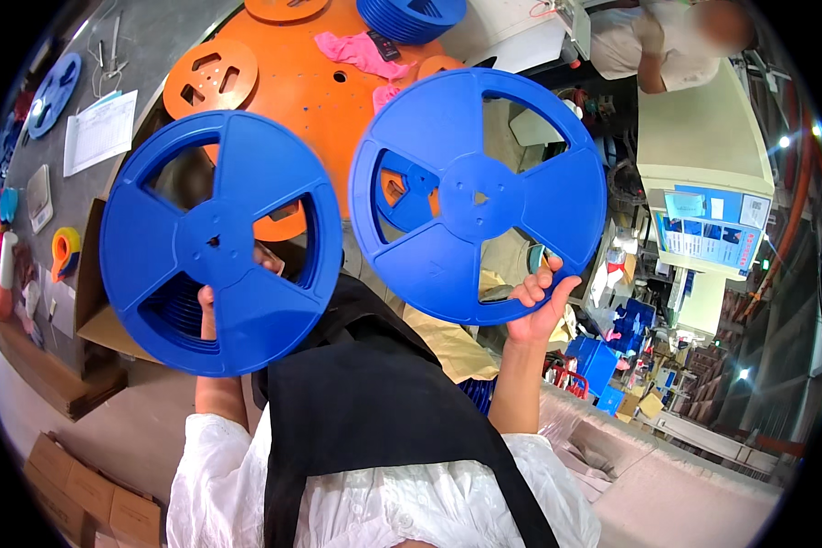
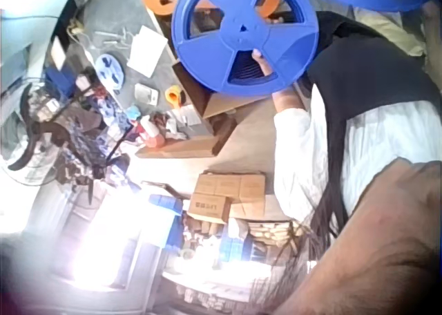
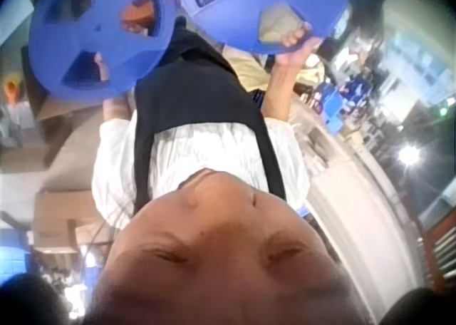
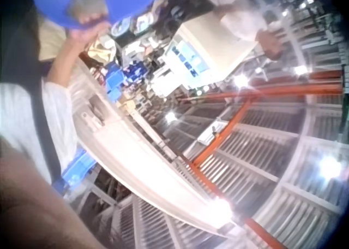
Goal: The person picks up blue plastic spools, stacks them, and places them into a cardboard box. They then close the box flaps and seal the box with packing tape using a handheld dispenser.
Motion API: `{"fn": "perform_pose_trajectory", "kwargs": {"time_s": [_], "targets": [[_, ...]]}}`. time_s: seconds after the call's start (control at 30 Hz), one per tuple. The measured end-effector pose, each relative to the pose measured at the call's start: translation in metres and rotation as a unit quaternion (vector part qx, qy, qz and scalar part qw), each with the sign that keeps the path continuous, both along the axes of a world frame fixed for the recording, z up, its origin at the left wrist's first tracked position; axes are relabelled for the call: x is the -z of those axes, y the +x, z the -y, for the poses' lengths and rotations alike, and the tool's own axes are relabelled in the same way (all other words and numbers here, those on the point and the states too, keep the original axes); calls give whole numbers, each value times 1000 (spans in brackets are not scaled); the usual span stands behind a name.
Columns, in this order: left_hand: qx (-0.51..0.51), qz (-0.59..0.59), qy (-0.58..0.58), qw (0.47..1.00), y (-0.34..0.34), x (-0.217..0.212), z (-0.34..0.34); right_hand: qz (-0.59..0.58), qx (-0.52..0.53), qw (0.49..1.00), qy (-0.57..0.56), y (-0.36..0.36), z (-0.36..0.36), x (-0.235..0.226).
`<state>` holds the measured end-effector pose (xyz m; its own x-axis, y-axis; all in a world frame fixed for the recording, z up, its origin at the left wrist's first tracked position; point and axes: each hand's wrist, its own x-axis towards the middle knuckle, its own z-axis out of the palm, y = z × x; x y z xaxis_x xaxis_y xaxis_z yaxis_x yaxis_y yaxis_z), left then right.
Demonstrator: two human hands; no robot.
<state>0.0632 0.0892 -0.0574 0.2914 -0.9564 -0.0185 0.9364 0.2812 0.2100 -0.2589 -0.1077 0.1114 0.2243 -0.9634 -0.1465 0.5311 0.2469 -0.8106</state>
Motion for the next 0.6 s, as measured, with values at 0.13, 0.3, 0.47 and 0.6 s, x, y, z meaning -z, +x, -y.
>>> {"fn": "perform_pose_trajectory", "kwargs": {"time_s": [0.13, 0.3, 0.47, 0.6], "targets": [[-44, -64, 33, 996, 4, -1, -14, 62, -42, 997, 21, -3, 5, 9], [-69, -86, 75, 991, 6, -9, -19, 85, -61, 994, 36, 4, 7, 14], [-23, -13, -30, 999, 6, 18, -21, 72, -63, 995, 34, 8, 9, 14], [-35, -27, -19, 999, 6, -13, -11, 51, -65, 996, 39, 22, 9, 8]]}}
